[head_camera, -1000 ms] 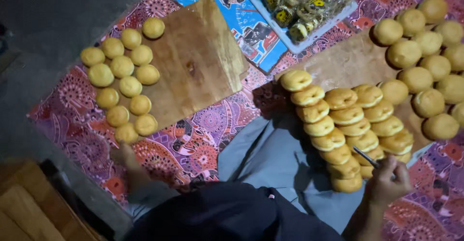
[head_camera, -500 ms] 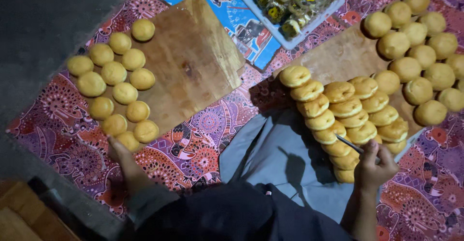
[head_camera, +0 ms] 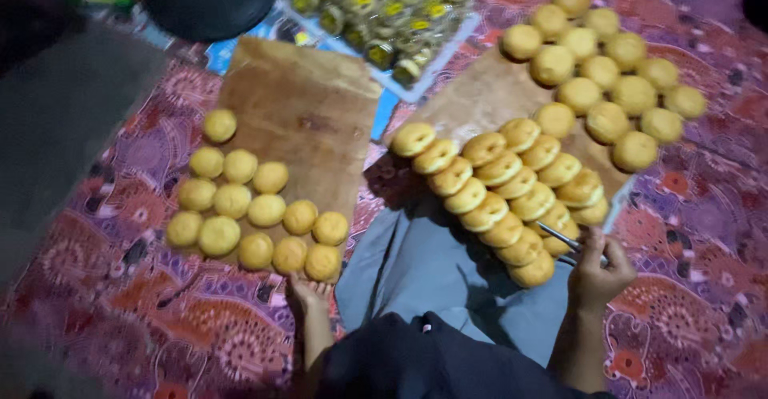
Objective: The person sits on the floor and repeatedly picks up round buns, cuts them horizontally with a knife, and places the cut buns onto a wooden board. The person continues this process for multiple buns throughout the clip.
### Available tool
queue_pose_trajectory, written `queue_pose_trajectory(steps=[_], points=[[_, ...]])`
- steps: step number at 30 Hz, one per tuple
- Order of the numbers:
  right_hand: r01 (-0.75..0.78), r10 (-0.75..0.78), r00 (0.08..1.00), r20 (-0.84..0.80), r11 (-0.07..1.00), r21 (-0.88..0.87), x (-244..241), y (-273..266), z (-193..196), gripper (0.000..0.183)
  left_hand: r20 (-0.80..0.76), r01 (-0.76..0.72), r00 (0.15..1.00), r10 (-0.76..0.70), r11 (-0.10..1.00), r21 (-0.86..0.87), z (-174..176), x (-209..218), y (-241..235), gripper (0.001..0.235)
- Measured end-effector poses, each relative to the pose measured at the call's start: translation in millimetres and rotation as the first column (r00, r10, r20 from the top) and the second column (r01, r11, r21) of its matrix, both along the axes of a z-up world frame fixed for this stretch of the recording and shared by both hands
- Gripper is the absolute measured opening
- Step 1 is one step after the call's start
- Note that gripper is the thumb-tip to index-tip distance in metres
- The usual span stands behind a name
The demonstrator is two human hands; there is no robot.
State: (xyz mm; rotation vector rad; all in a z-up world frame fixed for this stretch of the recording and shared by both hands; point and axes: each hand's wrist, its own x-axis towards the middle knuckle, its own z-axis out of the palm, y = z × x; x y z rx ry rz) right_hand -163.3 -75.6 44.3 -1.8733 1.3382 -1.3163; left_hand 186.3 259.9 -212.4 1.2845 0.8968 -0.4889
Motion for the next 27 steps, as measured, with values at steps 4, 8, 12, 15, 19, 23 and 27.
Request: queue_pose_trajectory(steps=[4, 8, 12, 15, 19, 23, 27], points=[[0.091, -0.104, 0.989, 0.104, 0.989, 0.118, -37.9, -5.6, -12.0, 0.031, 0.464, 0.037, 0.781, -0.417, 0.773, 0.633, 23.7, 18.0, -46.0, 0.087], [0.157, -0.192, 0.968, 0.161, 0.965, 0.208, -66.8, -10.1, -38.7, 0.028, 0.828, 0.229, 0.521, -0.209, 0.968, 0.101, 60.4, 63.4, -180.1, 0.031], [0.196, -0.269, 0.939, 0.215, 0.931, 0.308, -86.0, -15.8, -69.1, 0.032, 0.856, 0.666, -0.097, -0.508, 0.606, 0.435, 95.4, 55.7, -412.7, 0.021], [0.239, -0.340, 0.911, 0.233, 0.897, 0.373, -105.9, -25.4, -87.4, 0.033, 0.570, 0.560, -0.294, -0.767, 0.346, 0.753, 128.5, 40.2, -571.0, 0.037], [0.386, -0.483, 0.866, 0.127, 0.809, 0.444, -140.5, -42.8, -98.2, 0.024, 0.102, 0.422, -0.186, -0.977, 0.015, 0.907, 152.9, 19.3, -693.7, 0.062], [0.472, -0.555, 0.828, 0.081, 0.768, 0.432, -151.4, -69.2, -97.6, 0.034, 0.166, 0.486, -0.145, -0.975, 0.076, 0.870, 134.6, 6.1, -711.3, 0.079], [0.411, -0.533, 0.822, 0.198, 0.798, 0.441, -111.6, -109.5, -92.2, 0.028, 0.580, 0.699, -0.206, -0.788, 0.296, 0.651, 126.3, -7.2, -660.6, 0.063]])
